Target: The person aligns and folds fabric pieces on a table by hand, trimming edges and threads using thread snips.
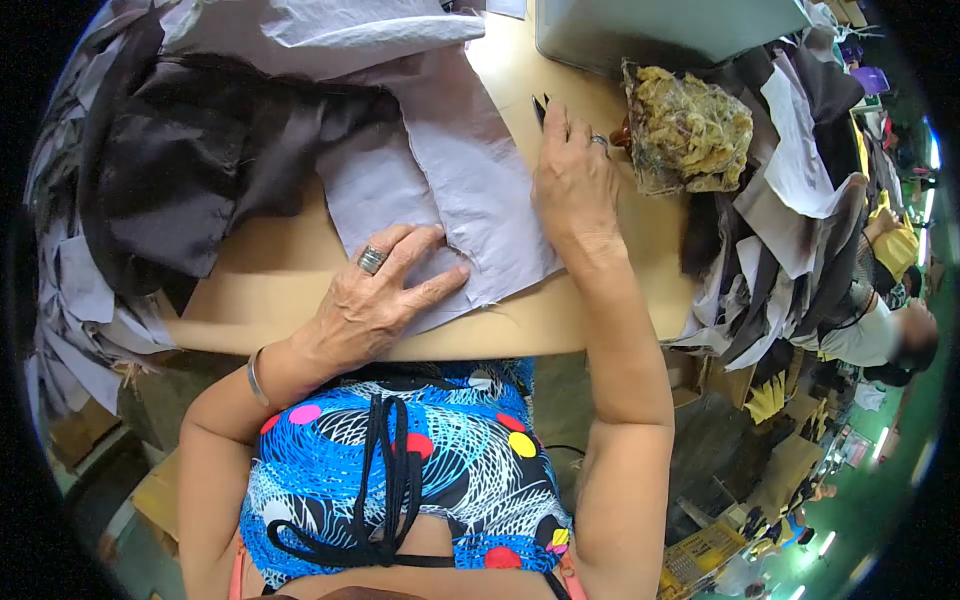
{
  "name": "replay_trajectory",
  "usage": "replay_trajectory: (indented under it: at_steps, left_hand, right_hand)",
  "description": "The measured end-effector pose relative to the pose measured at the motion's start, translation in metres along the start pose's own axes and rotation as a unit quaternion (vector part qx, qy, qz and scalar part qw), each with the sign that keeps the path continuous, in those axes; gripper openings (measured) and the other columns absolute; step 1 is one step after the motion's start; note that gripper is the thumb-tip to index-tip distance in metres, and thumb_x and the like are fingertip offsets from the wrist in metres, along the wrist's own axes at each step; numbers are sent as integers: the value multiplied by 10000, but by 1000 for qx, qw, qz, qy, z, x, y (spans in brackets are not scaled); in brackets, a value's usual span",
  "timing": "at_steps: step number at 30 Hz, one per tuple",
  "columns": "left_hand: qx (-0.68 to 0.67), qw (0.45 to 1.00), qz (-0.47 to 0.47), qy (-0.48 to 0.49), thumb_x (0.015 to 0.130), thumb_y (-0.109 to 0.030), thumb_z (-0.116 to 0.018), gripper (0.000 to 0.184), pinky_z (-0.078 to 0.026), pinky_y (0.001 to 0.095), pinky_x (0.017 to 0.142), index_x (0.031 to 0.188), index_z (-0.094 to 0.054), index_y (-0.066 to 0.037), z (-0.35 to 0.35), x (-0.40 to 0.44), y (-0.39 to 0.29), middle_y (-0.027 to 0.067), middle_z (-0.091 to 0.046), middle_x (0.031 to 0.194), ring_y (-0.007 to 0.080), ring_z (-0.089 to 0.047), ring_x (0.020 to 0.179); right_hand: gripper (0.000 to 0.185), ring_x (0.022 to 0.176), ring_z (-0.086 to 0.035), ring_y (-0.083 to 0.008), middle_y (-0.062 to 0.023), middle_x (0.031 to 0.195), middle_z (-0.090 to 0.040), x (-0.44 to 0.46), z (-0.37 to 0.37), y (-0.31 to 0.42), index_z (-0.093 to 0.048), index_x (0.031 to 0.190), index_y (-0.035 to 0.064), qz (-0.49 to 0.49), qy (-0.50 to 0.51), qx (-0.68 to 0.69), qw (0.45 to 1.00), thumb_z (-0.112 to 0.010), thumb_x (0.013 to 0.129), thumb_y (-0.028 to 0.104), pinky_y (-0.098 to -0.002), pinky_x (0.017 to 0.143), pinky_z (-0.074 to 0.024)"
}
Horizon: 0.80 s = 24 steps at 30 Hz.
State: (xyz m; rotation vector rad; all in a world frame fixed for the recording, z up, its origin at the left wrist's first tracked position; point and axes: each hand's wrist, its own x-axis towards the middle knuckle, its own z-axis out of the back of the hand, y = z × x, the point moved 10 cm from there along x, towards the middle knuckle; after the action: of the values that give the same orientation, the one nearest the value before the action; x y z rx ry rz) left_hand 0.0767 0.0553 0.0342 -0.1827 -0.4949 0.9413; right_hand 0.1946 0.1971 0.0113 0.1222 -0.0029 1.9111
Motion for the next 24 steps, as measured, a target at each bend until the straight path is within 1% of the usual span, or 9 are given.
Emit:
replay_trajectory:
  at_steps: [4, 9, 10, 12, 15, 16, 18, 21, 24]
  left_hand:
    - [-15, 1000, 6, -18, 761, -123, -545, 385, -460, 393, 922, 1133, -644, -143, 4, -1, 3, 138, -503, 1158, 289, -511, 1062]
    - [-21, 1000, 7, -12, 747, -124, -564, 397, -450, 378, 907, 1137, -643, -128, 1, -2, 1, 113, -497, 1076, 277, -504, 1009]
    - [-16, 1000, 8, -8, 743, -125, -569, 402, -448, 375, 904, 1138, -643, -127, 1, -2, 1, 108, -495, 1060, 274, -502, 995]
    - [-14, 1000, 6, -6, 734, -128, -581, 415, -446, 371, 900, 1144, -643, -136, 3, -2, 1, 103, -492, 1048, 270, -495, 980]
    - [-10, 1000, 11, 0, 729, -136, -590, 428, -439, 375, 913, 1154, -642, -144, -1, -3, 2, 99, -493, 1040, 270, -488, 984]
    - [-7, 1000, 15, 2, 729, -139, -591, 431, -436, 377, 920, 1157, -642, -146, -2, -5, 3, 98, -493, 1039, 271, -486, 990]
    - [5, 1000, 11, 1, 734, -146, -592, 427, -426, 387, 945, 1158, -644, -149, -3, -6, 2, 96, -494, 1032, 268, -483, 996]
    - [3, 1000, 14, 1, 744, -155, -590, 417, -410, 402, 978, 1157, -647, -153, -1, -5, 2, 93, -496, 1030, 262, -481, 1001]
    - [-5, 1000, 16, 3, 753, -158, -587, 407, -402, 414, 995, 1155, -649, -156, -3, -4, 1, 90, -495, 1031, 256, -481, 1002]
  right_hand:
    - [387, 872, -588, -404, -228, 1007, -541, -3, 13, -4, -483, 1169, -16, 29, -83, 92, 992, -494, 782, -7, -455, 756, -493]
    - [287, 805, -584, -348, -196, 978, -540, -25, 38, 2, -520, 1058, -44, 52, -50, 190, 979, -503, 771, -53, -407, 747, -492]
    - [279, 794, -586, -319, -181, 985, -545, -33, 38, 1, -509, 1059, -41, 23, -25, 264, 964, -505, 781, -65, -393, 742, -492]
    - [268, 772, -590, -261, -153, 998, -553, -52, 33, 0, -487, 1062, -36, -35, 23, 406, 913, -508, 800, -88, -364, 731, -490]
    - [272, 776, -582, -190, -122, 1023, -568, -80, 15, 18, -456, 1109, -15, -101, 120, 676, 720, -493, 850, -87, -329, 726, -480]
    - [363, 804, -578, -179, -113, 1036, -576, -87, 12, 22, -411, 1211, 10, -63, 158, 652, 739, -482, 869, -88, -318, 733, -478]
    - [388, 800, -586, -199, -126, 1011, -579, -97, 8, 20, -442, 1250, 10, -29, 167, 519, 838, -515, 873, -49, -321, 737, -476]
    - [407, 781, -591, -250, -127, 959, -570, -94, 27, 33, -488, 1266, 32, 105, 91, 400, 906, -587, 871, 42, -352, 702, -476]
    - [423, 743, -572, -298, -125, 903, -549, -99, 29, 36, -527, 1258, 56, 78, 104, 305, 943, -634, 857, 136, -380, 660, -467]
